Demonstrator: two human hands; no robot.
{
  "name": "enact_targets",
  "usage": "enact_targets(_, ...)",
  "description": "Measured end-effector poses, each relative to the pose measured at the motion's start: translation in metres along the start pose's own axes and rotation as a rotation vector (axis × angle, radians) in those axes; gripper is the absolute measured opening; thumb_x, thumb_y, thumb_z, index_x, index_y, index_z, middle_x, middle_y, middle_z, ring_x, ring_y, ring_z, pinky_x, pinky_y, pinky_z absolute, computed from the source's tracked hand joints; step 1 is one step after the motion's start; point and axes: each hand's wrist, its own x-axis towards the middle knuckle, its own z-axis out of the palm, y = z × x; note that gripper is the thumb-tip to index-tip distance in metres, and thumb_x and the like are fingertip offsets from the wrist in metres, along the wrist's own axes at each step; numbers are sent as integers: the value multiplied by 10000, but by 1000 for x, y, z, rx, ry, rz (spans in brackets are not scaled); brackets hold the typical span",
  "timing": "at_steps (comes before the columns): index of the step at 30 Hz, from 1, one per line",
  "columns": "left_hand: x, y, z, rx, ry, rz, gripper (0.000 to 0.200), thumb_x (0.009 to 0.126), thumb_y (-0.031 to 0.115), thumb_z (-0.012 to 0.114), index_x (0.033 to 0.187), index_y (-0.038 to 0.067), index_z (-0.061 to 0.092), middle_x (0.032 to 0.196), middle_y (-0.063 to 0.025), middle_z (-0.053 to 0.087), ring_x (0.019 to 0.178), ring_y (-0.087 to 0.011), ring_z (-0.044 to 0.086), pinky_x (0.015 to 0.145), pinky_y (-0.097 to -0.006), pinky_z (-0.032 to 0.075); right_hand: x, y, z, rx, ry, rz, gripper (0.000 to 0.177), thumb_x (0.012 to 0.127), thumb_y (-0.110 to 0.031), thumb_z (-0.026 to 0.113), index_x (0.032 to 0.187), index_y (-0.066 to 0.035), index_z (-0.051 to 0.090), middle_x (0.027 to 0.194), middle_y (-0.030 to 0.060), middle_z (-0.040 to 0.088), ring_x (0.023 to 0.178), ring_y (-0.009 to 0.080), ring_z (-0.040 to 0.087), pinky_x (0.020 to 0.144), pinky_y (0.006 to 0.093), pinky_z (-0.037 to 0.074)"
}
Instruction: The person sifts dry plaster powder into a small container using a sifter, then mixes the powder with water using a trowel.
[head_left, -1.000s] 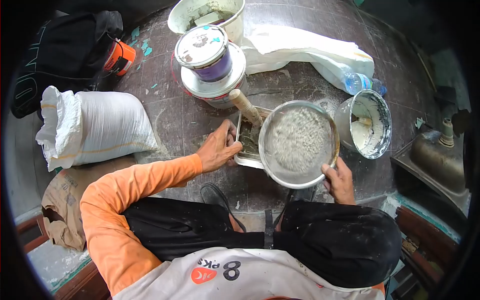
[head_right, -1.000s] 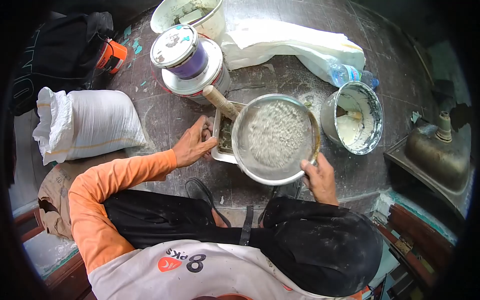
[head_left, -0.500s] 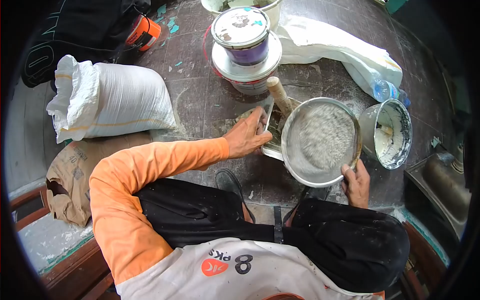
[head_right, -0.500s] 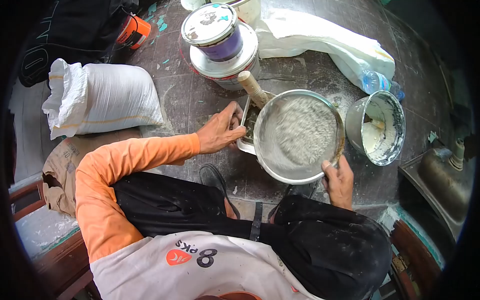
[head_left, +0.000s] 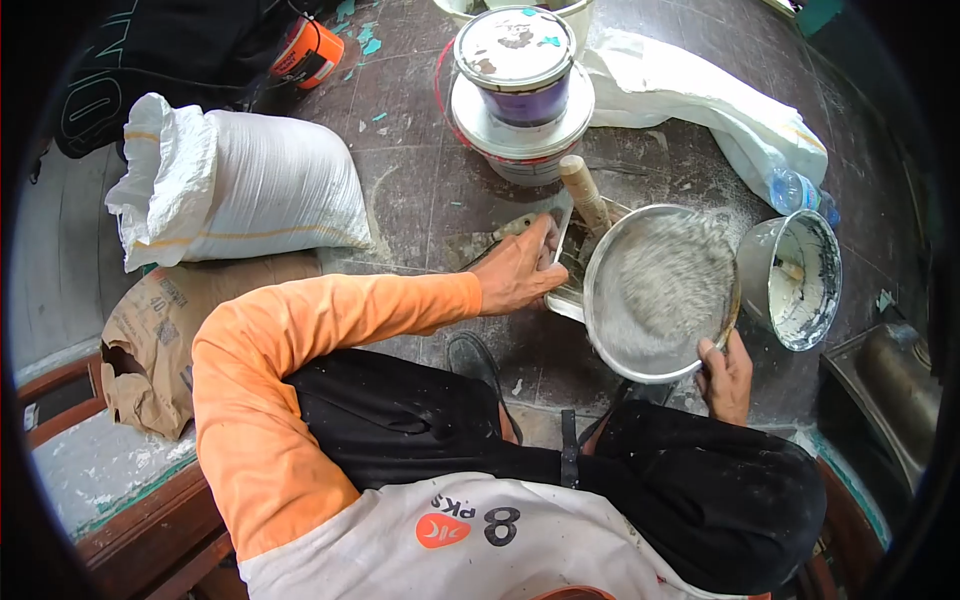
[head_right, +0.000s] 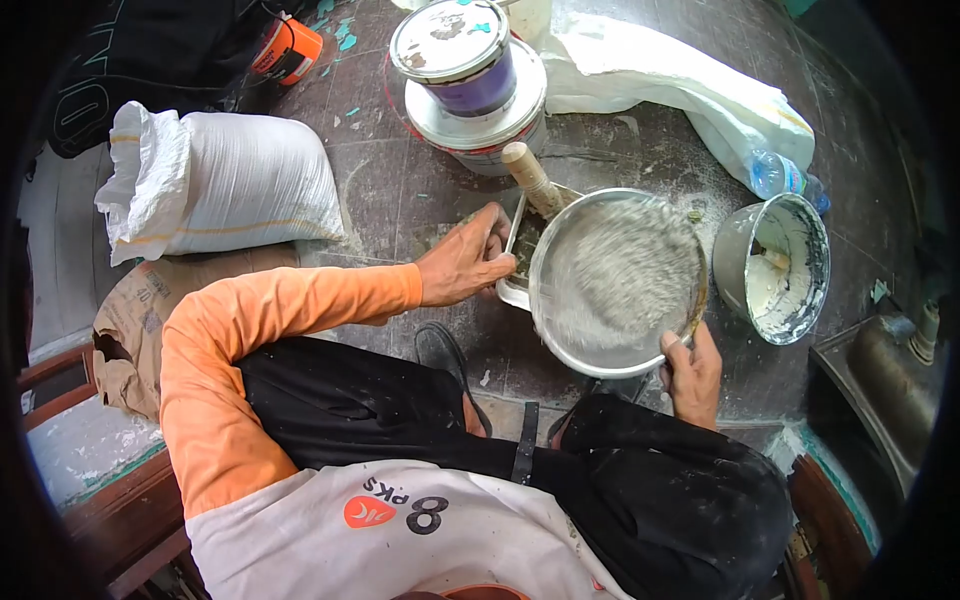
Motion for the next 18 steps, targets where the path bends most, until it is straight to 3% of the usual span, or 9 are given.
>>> enact_targets(2, -2, -4, 2, -5, 19, 30, 357, 999, 180, 677, 1186, -13, 443, 770, -86, 565, 641, -171, 600, 596, -379, 532, 6, -13, -10, 59, 46, -77, 378, 1064, -177, 658, 1418, -53, 609, 947, -38, 666, 630, 18, 483, 517, 207, 350)
enact_targets(4, -5, 4, 4, -102, -18, -75, 356, 1002, 180, 683, 1181, -8, 439, 773, -85, 566, 653, -167, 612, 590, -377, 540, 4, -12, -2, 168, 135, -78, 374, 1065, -173, 655, 1412, -41, 609, 956, -32, 672, 639, 21, 488, 523, 204, 343)
enact_targets(6, -4, 6, 3, -119, -13, -87, 345, 1013, 170, 677, 1188, -4, 436, 771, -82, 572, 661, -158, 617, 588, -367, 551, 3, 3, -4, -21, -8, 9, 377, 1075, -178, 634, 1417, -24, 599, 1053, -8, 699, 712, 22, 538, 546, 202, 378)
enact_targets(8, 0, 5, 1, -69, -14, -91, 332, 1023, 159, 667, 1194, 1, 431, 767, -78, 577, 658, -150, 613, 588, -356, 564, 2, -3, -7, 8, -13, 43, 380, 1080, -189, 629, 1423, -30, 592, 1077, -3, 695, 753, 25, 557, 564, 200, 393)
enact_targets(12, -2, 5, 2, -91, -29, -94, 336, 1027, 160, 661, 1204, 9, 419, 776, -92, 596, 657, -154, 623, 606, -360, 585, 3, -16, 3, 154, 175, -55, 389, 1073, -194, 650, 1424, -36, 590, 1028, -27, 665, 736, 21, 533, 568, 204, 383)
enact_targets(14, -2, 8, 2, -89, -24, -131, 346, 1030, 168, 667, 1217, 9, 423, 781, -91, 601, 669, -150, 631, 612, -354, 590, -3, -6, 2, -10, 28, 65, 391, 1086, -204, 625, 1431, -25, 582, 1040, -20, 678, 719, 24, 532, 575, 208, 396)
enact_targets(16, 2, 7, 0, -56, -21, -104, 349, 1029, 166, 671, 1223, 10, 427, 780, -80, 596, 684, -151, 651, 615, -350, 596, 6, -11, 0, -71, 5, 10, 389, 1089, -210, 624, 1432, -31, 581, 999, -29, 668, 690, 25, 513, 573, 213, 397)
enact_targets(18, 1, 4, 0, -72, -25, -121, 343, 1025, 154, 670, 1224, 16, 426, 786, -75, 594, 685, -157, 663, 616, -358, 603, 8, -19, 6, 141, 166, -101, 381, 1083, -209, 639, 1419, -35, 592, 935, -45, 634, 661, 23, 475, 569, 214, 387)
